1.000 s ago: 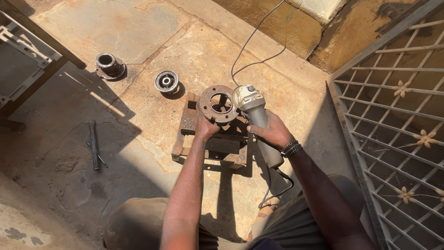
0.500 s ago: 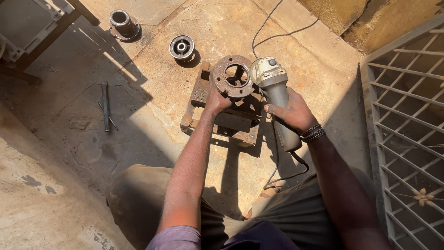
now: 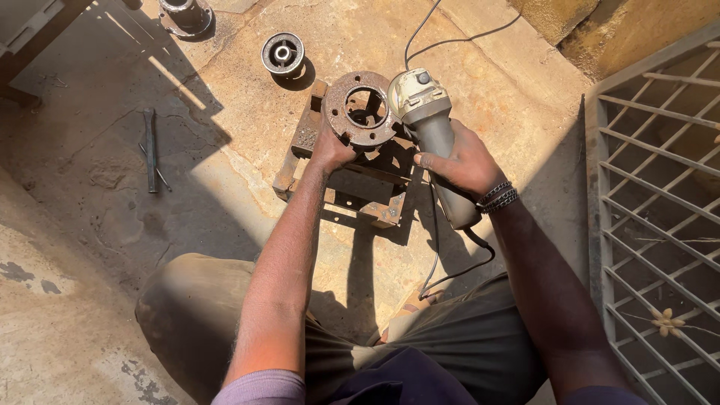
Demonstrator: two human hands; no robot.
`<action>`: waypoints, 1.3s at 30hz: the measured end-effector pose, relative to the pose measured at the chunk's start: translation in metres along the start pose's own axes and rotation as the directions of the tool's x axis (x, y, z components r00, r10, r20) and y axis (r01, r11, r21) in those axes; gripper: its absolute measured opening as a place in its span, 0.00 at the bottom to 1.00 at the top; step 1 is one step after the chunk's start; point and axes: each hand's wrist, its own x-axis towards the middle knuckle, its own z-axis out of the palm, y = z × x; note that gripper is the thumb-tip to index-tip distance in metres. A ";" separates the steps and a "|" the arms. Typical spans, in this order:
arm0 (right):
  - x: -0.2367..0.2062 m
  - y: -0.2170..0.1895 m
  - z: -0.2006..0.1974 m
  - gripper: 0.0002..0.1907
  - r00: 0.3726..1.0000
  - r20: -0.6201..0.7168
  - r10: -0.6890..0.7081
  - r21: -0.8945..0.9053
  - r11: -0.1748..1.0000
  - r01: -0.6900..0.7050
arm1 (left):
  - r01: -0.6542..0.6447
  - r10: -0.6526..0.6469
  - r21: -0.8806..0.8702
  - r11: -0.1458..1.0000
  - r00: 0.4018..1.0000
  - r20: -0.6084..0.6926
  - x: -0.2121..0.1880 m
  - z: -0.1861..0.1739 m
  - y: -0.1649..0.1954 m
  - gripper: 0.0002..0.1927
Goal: The person sits on the ground and uses an angle grinder to grind rust and residue from cast iron pump parts, including a round flange and a smaller wheel-like component. They hold each part steady on a metal stand with one hand while moving the grinder over its surfaces, repositioning the parts between passes.
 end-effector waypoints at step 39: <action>0.000 0.011 -0.021 0.25 0.986 -0.083 0.147 0.657 0.752 -0.057 | 0.155 -0.132 -0.018 0.988 0.768 -0.627 -0.031 0.047 0.022 0.73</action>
